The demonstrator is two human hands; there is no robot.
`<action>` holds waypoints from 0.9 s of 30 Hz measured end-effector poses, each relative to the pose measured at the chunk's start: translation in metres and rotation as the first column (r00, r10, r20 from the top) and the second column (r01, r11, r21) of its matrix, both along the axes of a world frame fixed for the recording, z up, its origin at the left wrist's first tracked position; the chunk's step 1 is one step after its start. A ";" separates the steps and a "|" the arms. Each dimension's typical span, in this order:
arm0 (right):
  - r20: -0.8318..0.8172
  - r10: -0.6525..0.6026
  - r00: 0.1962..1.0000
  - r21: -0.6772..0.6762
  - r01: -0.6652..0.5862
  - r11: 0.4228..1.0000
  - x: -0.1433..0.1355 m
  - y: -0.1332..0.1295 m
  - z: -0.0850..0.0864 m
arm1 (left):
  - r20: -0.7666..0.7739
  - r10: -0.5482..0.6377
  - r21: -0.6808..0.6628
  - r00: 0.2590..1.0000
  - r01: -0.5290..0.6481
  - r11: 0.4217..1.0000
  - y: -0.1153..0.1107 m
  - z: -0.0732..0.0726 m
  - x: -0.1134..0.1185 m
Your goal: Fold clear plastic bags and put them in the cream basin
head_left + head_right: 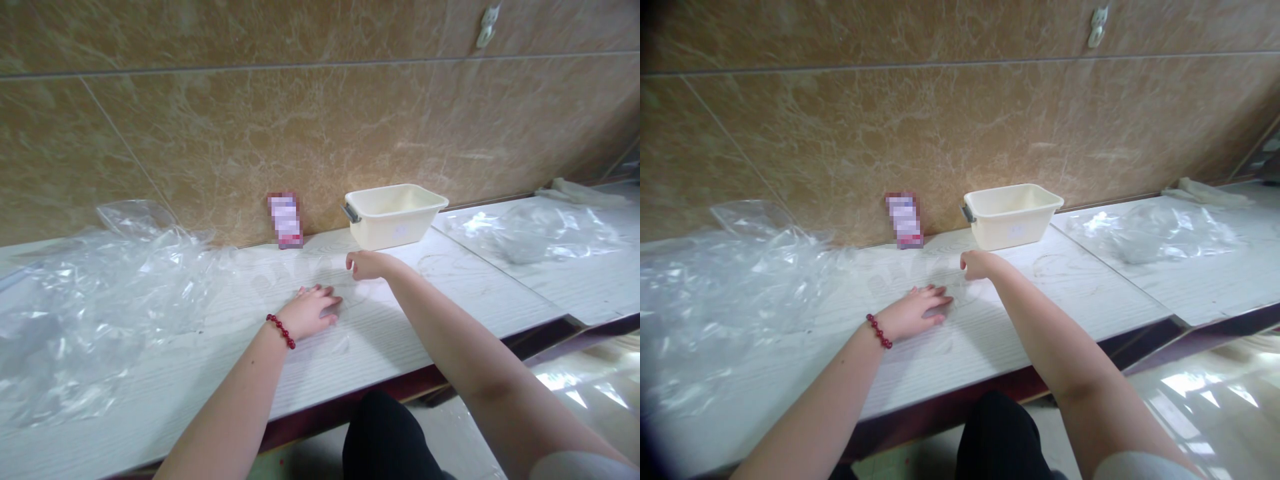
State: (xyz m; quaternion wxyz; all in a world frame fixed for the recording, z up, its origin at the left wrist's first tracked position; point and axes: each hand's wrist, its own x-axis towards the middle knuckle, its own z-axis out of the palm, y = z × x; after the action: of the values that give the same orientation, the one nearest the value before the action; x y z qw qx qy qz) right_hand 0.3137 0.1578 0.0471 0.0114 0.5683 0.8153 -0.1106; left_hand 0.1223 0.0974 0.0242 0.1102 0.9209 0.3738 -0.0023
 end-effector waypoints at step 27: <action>-0.564 0.193 0.803 0.110 -0.158 0.981 -0.033 -0.019 -0.003 | 0.426 0.853 -0.878 0.302 -0.088 0.470 0.015 0.006 0.003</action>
State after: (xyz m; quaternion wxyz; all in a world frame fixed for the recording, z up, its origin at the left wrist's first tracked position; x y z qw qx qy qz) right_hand 0.2809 0.1391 0.0438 -0.2400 0.4311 0.8328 -0.2510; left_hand 0.1248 0.1124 0.0300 0.6219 0.4826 0.5161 0.3375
